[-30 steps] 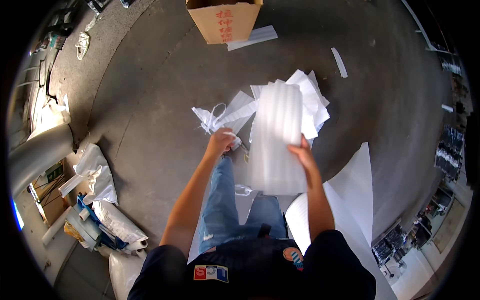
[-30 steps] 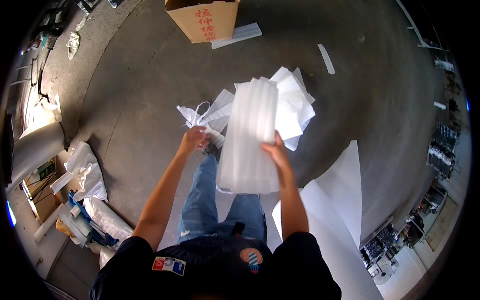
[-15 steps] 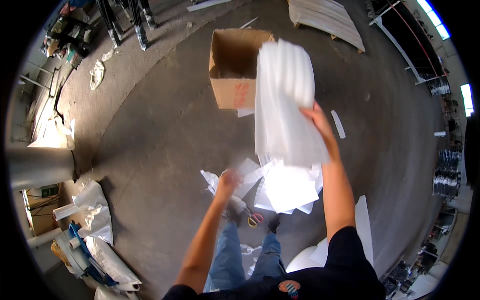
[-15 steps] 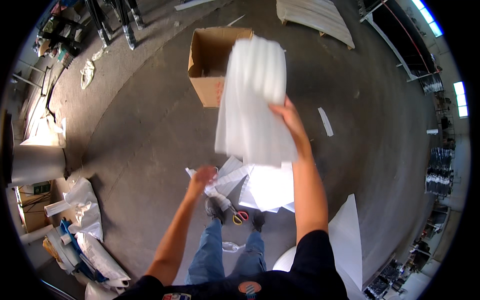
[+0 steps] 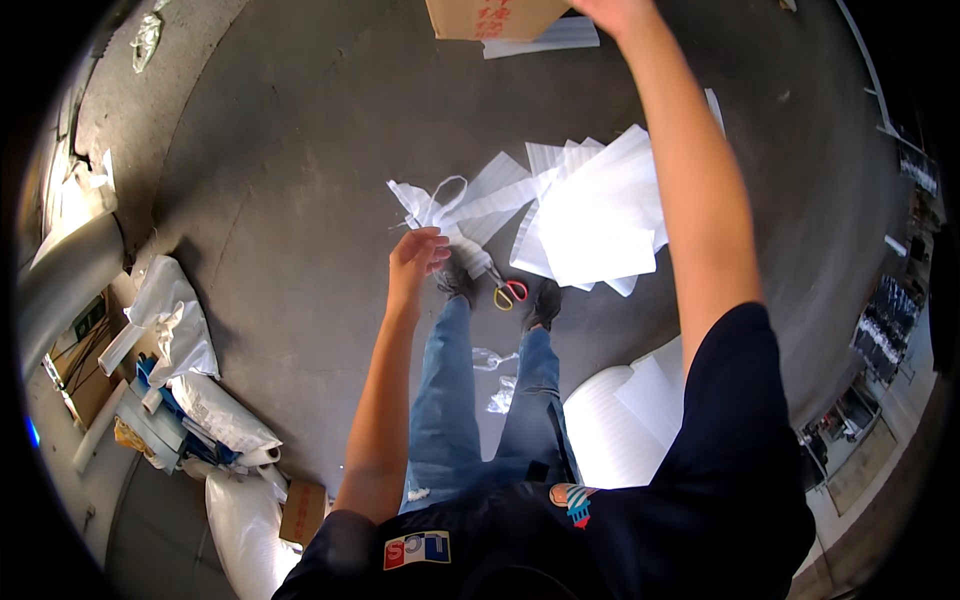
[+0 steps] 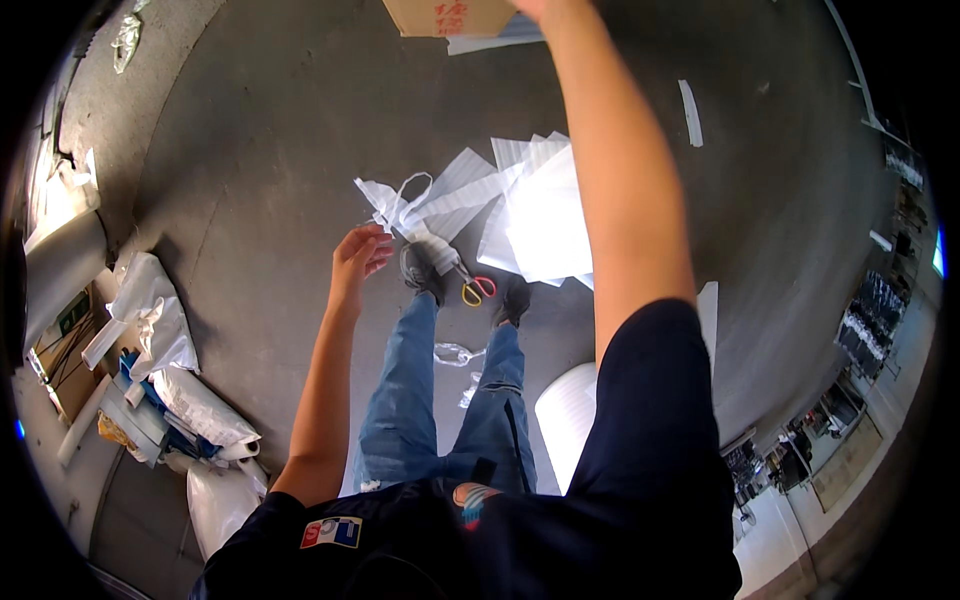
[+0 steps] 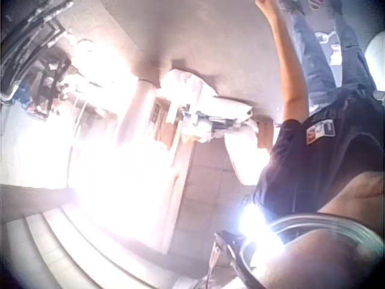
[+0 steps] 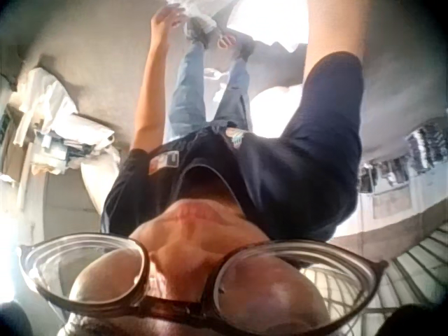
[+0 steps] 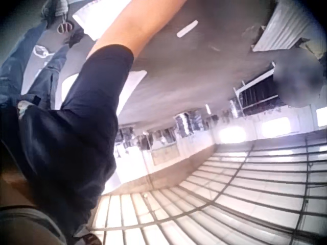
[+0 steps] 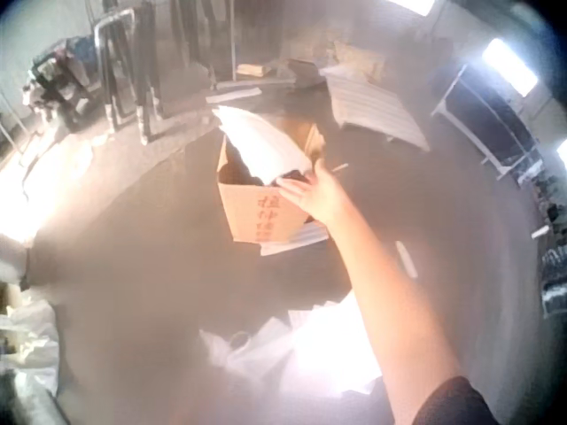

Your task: The person uses scissors to cut several large white foam sheets into rectangular pieces while kneeling on a concrete floor, stacking the cut pieces and occasionally placing them in a cardboard box.

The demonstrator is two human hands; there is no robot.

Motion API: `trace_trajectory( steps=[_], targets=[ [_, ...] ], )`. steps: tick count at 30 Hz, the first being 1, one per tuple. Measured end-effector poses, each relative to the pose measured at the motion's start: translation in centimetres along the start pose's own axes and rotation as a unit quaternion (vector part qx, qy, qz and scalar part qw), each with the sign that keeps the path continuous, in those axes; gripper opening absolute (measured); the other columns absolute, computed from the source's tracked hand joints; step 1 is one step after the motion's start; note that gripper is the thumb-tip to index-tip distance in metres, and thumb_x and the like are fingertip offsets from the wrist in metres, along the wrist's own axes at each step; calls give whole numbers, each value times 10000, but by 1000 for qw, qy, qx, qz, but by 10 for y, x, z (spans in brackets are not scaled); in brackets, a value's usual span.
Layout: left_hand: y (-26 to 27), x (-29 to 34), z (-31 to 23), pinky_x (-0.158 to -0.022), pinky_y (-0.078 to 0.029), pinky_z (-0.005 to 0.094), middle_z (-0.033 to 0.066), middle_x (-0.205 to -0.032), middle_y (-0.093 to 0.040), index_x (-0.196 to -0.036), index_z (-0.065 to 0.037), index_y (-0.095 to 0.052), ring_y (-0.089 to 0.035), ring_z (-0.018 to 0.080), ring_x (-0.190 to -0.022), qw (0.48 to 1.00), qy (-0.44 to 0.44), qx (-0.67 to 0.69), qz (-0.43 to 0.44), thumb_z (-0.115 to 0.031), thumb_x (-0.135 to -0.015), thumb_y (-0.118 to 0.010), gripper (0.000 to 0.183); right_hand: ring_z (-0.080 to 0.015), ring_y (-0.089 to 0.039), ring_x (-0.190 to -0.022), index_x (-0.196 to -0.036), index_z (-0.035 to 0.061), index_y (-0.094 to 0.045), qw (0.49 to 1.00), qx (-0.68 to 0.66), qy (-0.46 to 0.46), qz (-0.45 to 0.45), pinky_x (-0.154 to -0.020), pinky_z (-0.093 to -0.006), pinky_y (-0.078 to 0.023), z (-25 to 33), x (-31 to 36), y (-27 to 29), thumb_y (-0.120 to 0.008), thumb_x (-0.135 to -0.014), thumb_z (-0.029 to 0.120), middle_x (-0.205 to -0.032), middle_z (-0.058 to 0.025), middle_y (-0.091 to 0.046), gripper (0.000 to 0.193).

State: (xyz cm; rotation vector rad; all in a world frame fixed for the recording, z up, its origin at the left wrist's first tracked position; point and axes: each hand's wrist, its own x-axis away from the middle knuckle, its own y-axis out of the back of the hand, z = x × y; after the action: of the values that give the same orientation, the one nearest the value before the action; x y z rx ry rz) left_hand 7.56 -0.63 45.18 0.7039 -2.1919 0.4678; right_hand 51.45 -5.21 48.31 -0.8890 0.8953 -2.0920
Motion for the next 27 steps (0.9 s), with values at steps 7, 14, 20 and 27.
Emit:
trace_trajectory(
  steps=[7, 14, 20, 27],
  targets=[
    [-5, -25, 75, -732, -434, 266, 50, -957, -603, -1032, -60, -544, -580, 142, -842, 996, 70, -28, 37, -175, -846, -495, 224, -230, -597, -873, -1058, 47, -513, 932, 174, -219, -233, -779, -355, -488, -182, 173, 147, -571, -821, 242, -959, -132, -595, 313],
    [-34, -22, 182, -740, -441, 274, 92, -927, -600, -1033, -1, -536, -583, 160, -834, 998, 45, 13, 35, -156, -848, -511, 243, -314, -594, -845, -960, 24, -582, 646, 685, -121, -314, -777, -376, -473, -379, 147, 365, -590, -670, 61, -840, -165, -614, 292],
    [-22, -24, 256, -750, -438, 283, 109, -925, -614, -988, -16, -553, -590, 179, -846, 994, 96, -23, -45, -98, -865, -495, 159, -296, -423, -1085, -1181, 88, -323, 492, 811, -128, -290, -851, -429, -388, -458, 84, 419, -720, -658, 238, -1148, -137, -425, 674],
    [-29, -9, 260, -763, -428, 278, 103, -921, -612, -983, -14, -551, -585, 174, -848, 993, 89, -18, -73, -100, -873, -484, 155, -328, -533, -887, -917, 55, -520, 507, 839, -4, -200, -746, -442, -405, -450, 108, 423, -619, -747, 174, -890, -140, -579, 230]
  ],
)
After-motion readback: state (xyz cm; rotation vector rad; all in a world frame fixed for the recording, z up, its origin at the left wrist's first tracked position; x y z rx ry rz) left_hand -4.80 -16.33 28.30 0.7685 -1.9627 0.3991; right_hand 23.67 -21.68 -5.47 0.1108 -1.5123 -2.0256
